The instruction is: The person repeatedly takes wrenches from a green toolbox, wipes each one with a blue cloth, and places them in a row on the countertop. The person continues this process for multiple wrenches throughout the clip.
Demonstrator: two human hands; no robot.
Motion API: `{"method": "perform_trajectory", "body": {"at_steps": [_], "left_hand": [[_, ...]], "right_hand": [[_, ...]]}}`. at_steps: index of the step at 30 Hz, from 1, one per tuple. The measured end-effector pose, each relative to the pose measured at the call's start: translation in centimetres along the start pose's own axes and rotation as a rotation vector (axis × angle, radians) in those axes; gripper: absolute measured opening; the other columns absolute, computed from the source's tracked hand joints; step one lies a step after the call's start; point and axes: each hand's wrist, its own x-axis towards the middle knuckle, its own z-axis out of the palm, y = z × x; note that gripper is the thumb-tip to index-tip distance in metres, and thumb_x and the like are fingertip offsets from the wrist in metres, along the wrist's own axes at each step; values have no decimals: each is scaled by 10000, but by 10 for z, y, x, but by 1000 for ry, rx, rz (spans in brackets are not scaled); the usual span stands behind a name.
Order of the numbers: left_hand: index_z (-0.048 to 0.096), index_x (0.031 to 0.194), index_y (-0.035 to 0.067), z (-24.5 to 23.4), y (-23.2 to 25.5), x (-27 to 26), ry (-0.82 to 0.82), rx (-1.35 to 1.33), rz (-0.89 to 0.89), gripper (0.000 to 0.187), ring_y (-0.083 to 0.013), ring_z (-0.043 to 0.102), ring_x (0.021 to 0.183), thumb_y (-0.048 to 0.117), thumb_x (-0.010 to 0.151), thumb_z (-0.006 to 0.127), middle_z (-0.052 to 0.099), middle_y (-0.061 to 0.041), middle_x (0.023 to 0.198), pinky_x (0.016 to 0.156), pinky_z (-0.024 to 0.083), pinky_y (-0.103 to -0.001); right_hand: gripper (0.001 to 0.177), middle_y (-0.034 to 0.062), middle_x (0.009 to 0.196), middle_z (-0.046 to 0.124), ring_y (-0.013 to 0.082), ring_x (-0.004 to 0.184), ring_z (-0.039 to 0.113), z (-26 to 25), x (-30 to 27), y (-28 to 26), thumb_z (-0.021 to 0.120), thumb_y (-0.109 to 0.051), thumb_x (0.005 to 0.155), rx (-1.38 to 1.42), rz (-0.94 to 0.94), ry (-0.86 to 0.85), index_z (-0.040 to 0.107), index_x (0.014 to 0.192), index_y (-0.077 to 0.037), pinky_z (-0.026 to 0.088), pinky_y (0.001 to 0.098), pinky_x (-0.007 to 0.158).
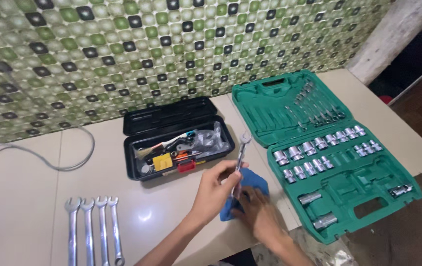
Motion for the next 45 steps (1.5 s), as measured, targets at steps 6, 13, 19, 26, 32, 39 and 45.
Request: {"method": "perform_trajectory", "body": {"at_steps": [6, 13, 19, 26, 32, 39, 45], "left_hand": [[745, 1111, -25, -11, 15, -37, 161, 207, 157, 207, -83, 627, 702, 1, 935, 640, 603, -42, 936, 503, 539, -239], [752, 1053, -24, -12, 6, -55, 266, 303, -20, 186, -109, 611, 574, 18, 878, 704, 596, -55, 808, 363, 497, -267], [725, 968, -25, -14, -14, -68, 217, 539, 223, 107, -198, 687, 638, 26, 876, 707, 678, -109, 850, 495, 538, -329], [699, 957, -28, -13, -24, -80, 191, 642, 222, 78, -354, 682, 721, 2, 892, 669, 670, -176, 850, 631, 532, -407], [704, 939, -23, -17, -25, -87, 162, 604, 210, 66, -328, 690, 734, 20, 923, 657, 689, -158, 844, 646, 530, -393], [748, 873, -2, -33, -25, -81, 286, 458, -47, 171, -147, 528, 553, 94, 961, 636, 648, -95, 670, 512, 418, -313], [693, 885, -17, -30, -38, -81, 237, 484, -33, 165, -167, 579, 568, 106, 964, 616, 632, -122, 674, 544, 465, -324]], "right_hand": [[230, 132, 960, 676, 250, 831, 646, 36, -7, 23, 648, -215, 974, 719, 555, 343, 720, 1055, -11, 509, 426, 756], [438, 80, 1222, 670, 175, 1061, 678, 45, -4, 4, 507, -322, 997, 1821, 828, 579, 569, 1357, -80, 558, 345, 913], [327, 93, 1142, 645, 154, 1011, 642, 32, 10, -33, 634, -22, 972, 1629, 514, 491, 560, 1287, 19, 539, 311, 886], [220, 42, 1026, 660, 108, 916, 638, 47, 16, -37, 644, -42, 974, 1642, 537, 570, 596, 1187, -16, 530, 269, 811], [190, 48, 1029, 685, 168, 905, 670, 60, 26, -7, 604, -216, 1031, 1767, 749, 708, 637, 1153, -75, 560, 340, 812], [413, 109, 1207, 695, 244, 1071, 685, 44, 16, 3, 498, -331, 1018, 1859, 758, 599, 604, 1294, -42, 567, 409, 937], [405, 187, 1249, 668, 231, 1134, 672, 52, 11, -43, 593, -124, 942, 1662, 613, 375, 557, 1322, 9, 537, 371, 1002]]}}
